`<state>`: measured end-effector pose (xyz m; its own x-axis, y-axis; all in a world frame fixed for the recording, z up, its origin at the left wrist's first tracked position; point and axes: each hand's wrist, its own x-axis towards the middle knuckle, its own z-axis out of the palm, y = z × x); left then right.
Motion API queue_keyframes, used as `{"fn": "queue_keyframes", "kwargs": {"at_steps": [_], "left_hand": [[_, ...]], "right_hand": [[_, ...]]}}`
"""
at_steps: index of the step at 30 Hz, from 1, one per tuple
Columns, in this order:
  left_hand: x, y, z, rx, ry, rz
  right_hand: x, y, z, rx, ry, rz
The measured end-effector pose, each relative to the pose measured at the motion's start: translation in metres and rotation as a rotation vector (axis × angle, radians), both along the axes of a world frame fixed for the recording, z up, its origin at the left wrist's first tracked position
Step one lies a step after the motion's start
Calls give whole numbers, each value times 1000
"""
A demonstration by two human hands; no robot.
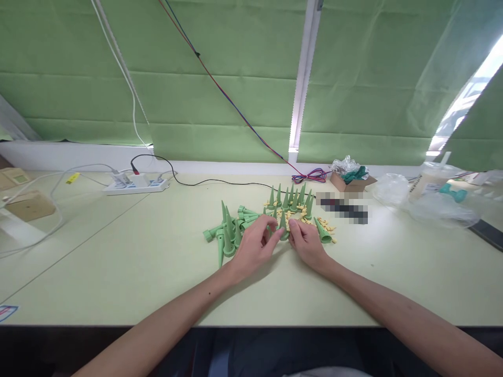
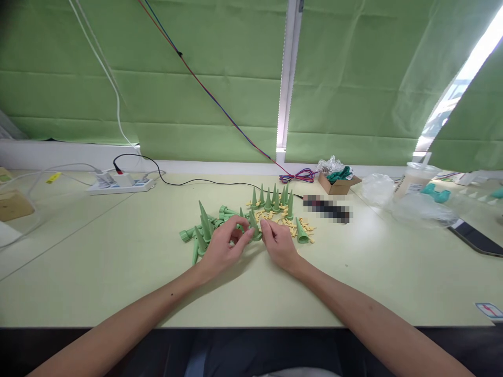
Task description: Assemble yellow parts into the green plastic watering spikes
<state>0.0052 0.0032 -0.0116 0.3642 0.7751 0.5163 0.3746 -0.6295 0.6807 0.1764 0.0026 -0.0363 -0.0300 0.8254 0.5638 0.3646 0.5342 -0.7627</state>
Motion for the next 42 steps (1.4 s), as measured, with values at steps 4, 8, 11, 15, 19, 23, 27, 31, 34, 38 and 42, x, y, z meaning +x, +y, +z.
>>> {"fn": "queue_keyframes", "kwargs": {"at_steps": [4,8,11,15,19,23,27,31,34,38,42], "left_hand": [[0,-1,5,-122,-21,-44],[1,1,4,-384,-106,-114],[1,4,3,-528,-112,-150],[-1,7,4,-591,-84,-168],[-2,6,8,-602,-75,-194],[-3,4,11,-597,-70,-221],[-4,5,9,-575,-67,-234],[-5,6,9,-551,-61,-246],[-6,6,8,-565,-56,-248],[-6,6,6,-549,-32,-251],[-6,4,5,-478,21,-210]], "right_hand": [[2,0,0,18,52,-15],[3,-1,-1,51,-3,8],[3,-2,-2,82,-69,35],[4,-1,-4,87,-103,64],[4,1,-5,121,-96,78],[4,1,-7,150,-92,93],[5,1,-7,164,-86,121],[5,0,-5,171,-84,133],[5,-1,-2,170,-91,127],[4,-2,-1,132,-88,110],[3,-2,-1,81,-72,90]]}}
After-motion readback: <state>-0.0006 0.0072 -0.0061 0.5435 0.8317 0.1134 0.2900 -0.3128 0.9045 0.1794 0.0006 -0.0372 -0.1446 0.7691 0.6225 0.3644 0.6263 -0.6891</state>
